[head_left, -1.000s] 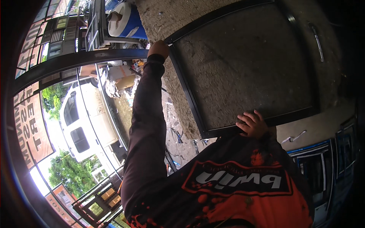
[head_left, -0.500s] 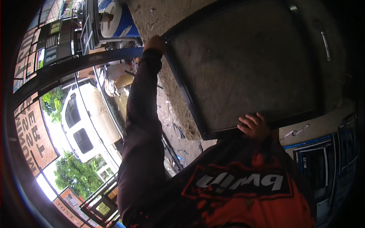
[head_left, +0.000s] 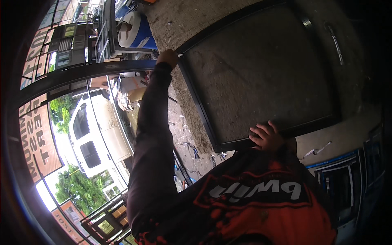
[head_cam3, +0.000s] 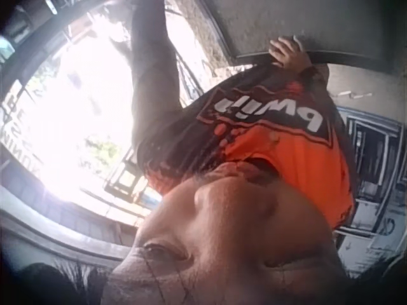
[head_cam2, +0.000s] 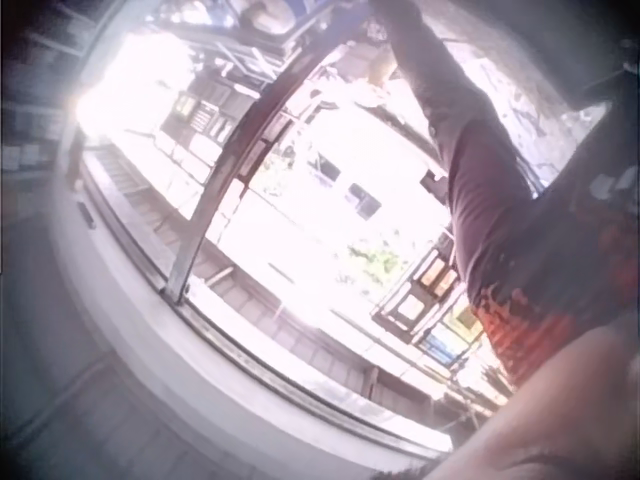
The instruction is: The person installs a mesh screen into a black metal frame. They trim the mesh with a knife, pull a length of rubber spline from a bundle, and use a roller tool to press the spline into the frame groove.
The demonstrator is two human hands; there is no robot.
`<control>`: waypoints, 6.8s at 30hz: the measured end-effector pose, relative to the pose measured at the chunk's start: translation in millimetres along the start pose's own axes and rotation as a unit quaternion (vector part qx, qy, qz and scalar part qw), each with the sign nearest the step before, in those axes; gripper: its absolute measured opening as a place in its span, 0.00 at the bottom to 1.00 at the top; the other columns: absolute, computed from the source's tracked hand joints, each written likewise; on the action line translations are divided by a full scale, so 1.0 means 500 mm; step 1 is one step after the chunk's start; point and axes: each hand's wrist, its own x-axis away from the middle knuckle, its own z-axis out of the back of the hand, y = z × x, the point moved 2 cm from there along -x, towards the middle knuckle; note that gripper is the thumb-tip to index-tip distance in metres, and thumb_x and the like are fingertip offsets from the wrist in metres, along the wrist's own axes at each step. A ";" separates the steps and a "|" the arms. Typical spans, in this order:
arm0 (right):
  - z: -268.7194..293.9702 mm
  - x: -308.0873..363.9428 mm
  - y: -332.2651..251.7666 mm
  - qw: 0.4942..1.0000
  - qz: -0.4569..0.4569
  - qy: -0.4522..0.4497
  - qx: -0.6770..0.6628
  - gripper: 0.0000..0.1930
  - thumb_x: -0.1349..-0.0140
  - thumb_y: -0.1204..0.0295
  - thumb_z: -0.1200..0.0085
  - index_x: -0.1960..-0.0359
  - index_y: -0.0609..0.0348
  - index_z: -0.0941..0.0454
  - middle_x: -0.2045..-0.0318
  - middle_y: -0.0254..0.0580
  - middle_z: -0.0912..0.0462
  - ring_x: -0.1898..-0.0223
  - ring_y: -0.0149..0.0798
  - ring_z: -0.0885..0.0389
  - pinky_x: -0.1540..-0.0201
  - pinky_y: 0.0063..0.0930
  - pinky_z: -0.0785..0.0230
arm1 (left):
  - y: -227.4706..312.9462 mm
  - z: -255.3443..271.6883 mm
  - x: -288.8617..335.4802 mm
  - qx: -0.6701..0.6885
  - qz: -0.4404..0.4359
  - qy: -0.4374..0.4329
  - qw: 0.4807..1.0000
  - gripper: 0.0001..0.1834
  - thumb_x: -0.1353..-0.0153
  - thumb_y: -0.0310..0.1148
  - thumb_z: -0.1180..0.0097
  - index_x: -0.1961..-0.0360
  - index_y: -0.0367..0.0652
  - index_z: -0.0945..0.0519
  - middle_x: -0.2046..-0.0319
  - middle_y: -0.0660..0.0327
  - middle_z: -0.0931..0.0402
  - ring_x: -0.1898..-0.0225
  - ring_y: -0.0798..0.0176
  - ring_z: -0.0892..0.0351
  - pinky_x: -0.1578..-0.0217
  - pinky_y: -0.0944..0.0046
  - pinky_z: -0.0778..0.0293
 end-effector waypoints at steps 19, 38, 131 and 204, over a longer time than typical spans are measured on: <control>-0.019 0.004 0.005 0.996 0.025 0.075 0.050 0.09 0.39 0.57 0.45 0.58 0.33 0.19 0.45 0.23 0.24 0.43 0.32 0.28 0.35 0.53 0.45 | -0.009 -0.034 0.052 0.242 0.194 0.126 0.942 0.18 0.40 0.44 0.48 0.63 0.39 0.18 0.60 0.44 0.18 0.53 0.40 0.20 0.50 0.48 0.25; -0.018 0.003 0.003 0.996 0.023 0.062 0.056 0.09 0.38 0.58 0.47 0.57 0.34 0.19 0.45 0.24 0.24 0.41 0.32 0.29 0.34 0.52 0.47 | -0.039 -0.066 0.029 0.254 0.146 0.141 0.946 0.20 0.44 0.46 0.44 0.65 0.38 0.17 0.63 0.42 0.18 0.56 0.41 0.19 0.53 0.49 0.25; 0.000 -0.066 -0.043 0.667 -0.325 -0.012 -0.670 0.20 0.30 0.49 0.55 0.54 0.53 0.26 0.60 0.37 0.19 0.60 0.32 0.19 0.64 0.32 0.28 | 0.614 -0.048 0.668 0.525 -0.173 0.051 0.832 0.16 0.38 0.28 0.50 0.49 0.40 0.27 0.57 0.42 0.22 0.54 0.37 0.23 0.56 0.48 0.26; 0.342 0.816 0.581 0.703 -0.517 -0.450 -0.190 0.51 0.45 0.24 0.72 0.39 0.61 0.34 0.43 0.56 0.28 0.45 0.54 0.26 0.48 0.48 0.28 | 1.220 -0.022 0.999 0.660 0.227 0.167 0.696 0.03 0.49 0.25 0.46 0.75 0.36 0.23 0.81 0.56 0.28 0.81 0.58 0.28 0.79 0.61 0.33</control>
